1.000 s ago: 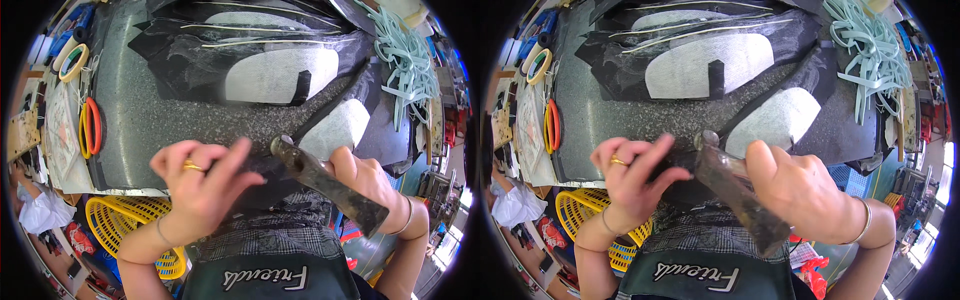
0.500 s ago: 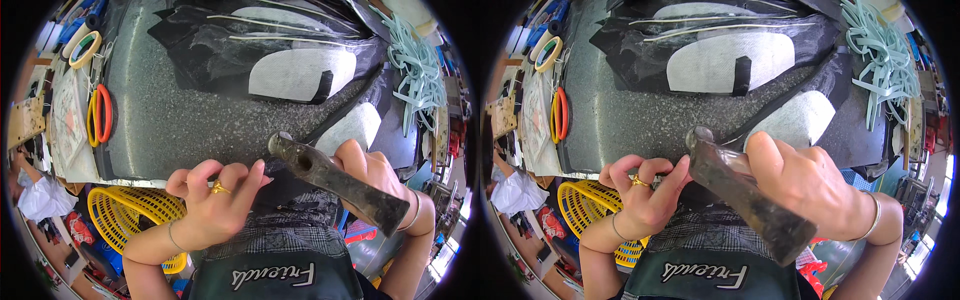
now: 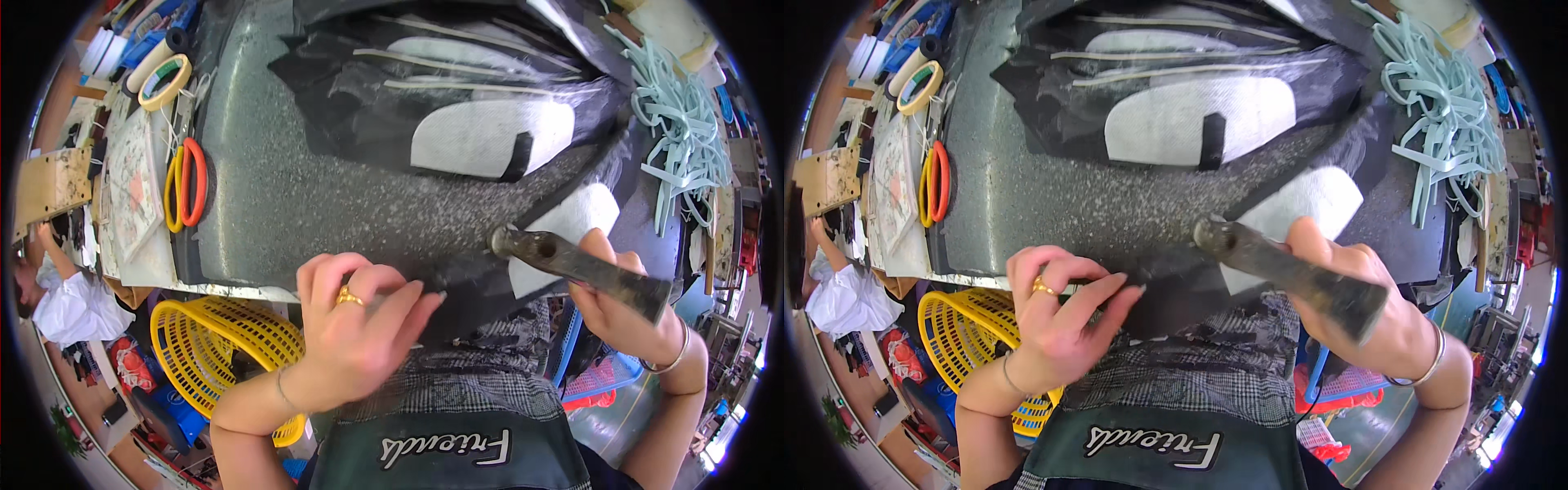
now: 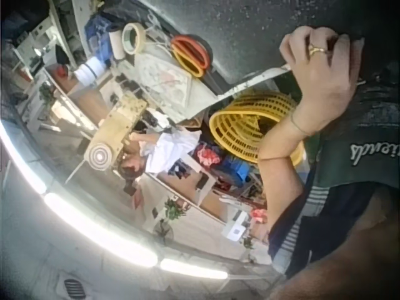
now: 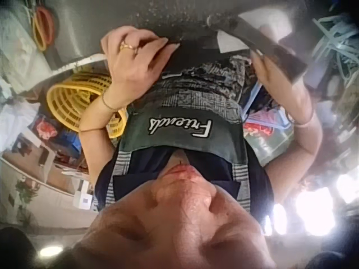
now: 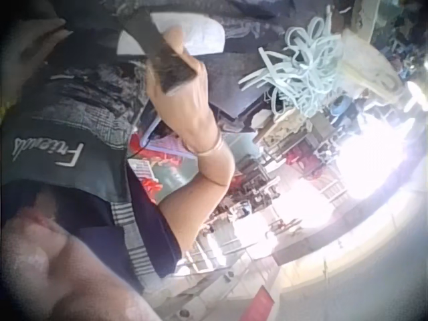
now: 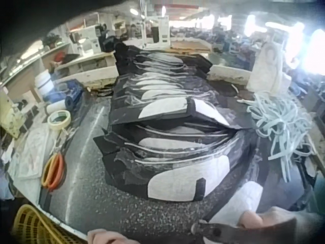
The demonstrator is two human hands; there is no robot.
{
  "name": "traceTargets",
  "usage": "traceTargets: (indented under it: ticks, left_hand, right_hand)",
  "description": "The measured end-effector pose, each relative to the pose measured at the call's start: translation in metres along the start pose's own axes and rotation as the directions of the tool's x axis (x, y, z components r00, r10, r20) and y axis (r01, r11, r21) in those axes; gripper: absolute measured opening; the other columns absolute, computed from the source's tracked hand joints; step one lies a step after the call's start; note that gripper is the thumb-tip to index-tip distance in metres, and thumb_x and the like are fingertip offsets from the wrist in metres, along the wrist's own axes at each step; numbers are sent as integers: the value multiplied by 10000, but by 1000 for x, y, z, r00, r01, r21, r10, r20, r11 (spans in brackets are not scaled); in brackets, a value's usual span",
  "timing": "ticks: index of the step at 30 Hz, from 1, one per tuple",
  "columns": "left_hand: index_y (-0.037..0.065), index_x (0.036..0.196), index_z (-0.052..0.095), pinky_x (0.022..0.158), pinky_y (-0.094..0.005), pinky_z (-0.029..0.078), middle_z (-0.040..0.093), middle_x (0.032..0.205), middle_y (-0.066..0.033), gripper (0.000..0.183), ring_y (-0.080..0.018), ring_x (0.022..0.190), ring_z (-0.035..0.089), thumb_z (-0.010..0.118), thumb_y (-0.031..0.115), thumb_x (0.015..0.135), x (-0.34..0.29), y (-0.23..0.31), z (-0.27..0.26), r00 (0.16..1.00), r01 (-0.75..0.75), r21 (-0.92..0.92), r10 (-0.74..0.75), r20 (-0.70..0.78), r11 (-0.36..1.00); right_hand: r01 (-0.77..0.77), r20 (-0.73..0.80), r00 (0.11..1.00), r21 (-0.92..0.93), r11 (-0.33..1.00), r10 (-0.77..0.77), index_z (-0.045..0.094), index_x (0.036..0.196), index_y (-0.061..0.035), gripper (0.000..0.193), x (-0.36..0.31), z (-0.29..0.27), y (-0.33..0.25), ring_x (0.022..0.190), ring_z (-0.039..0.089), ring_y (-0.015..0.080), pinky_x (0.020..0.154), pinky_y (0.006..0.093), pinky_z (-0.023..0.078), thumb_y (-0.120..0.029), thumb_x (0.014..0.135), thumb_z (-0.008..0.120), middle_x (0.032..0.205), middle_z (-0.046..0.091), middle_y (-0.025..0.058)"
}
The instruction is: The person folds edges on leather shoe upper pieces, arranges them in a stack, fastens cord across each piece, and hammers the folded edges with a hammer.
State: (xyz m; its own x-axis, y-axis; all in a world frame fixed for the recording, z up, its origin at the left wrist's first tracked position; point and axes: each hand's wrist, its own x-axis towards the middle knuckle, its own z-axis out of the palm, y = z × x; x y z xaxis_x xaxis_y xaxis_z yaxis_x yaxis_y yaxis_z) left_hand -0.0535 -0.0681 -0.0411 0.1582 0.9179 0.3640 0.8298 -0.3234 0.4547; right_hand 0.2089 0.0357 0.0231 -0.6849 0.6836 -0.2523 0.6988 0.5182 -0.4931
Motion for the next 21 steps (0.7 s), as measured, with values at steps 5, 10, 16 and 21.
traceTargets:
  ticks: [5,10,16,21]
  left_hand:
    - [128,1133,652,858,-424,405,568,1079,-91,527,-294,986,491,821,153,634,61,56,37,999,38,-100,-35,29,994]
    - [160,1264,603,891,-368,427,570,1192,-127,646,-302,1074,483,790,143,647,57,45,23,948,-313,44,310,68,949]
    - [189,1367,532,1003,-430,367,475,1350,-186,692,-335,1166,457,742,119,712,57,-86,-73,953,300,495,-229,-200,815]
    - [114,1382,505,1100,-406,300,536,1376,-88,722,-299,1311,409,786,210,724,127,-63,-66,987,40,393,25,-159,919]
  right_hand:
    - [13,-629,763,245,969,149,529,896,-40,142,-8,-1,9,526,360,20,462,218,286,-26,877,669,680,454,-51]
    - [132,-730,559,548,826,395,499,922,-70,136,-21,-22,23,478,387,-13,410,165,253,9,914,609,669,473,-55]
    - [45,-677,569,593,804,467,515,937,-51,104,-32,-35,66,419,357,-21,374,170,242,-77,934,615,603,449,-79]
    - [-77,-629,628,534,842,457,535,994,-32,165,15,-45,58,418,365,-2,372,192,265,-114,912,652,616,452,-79]
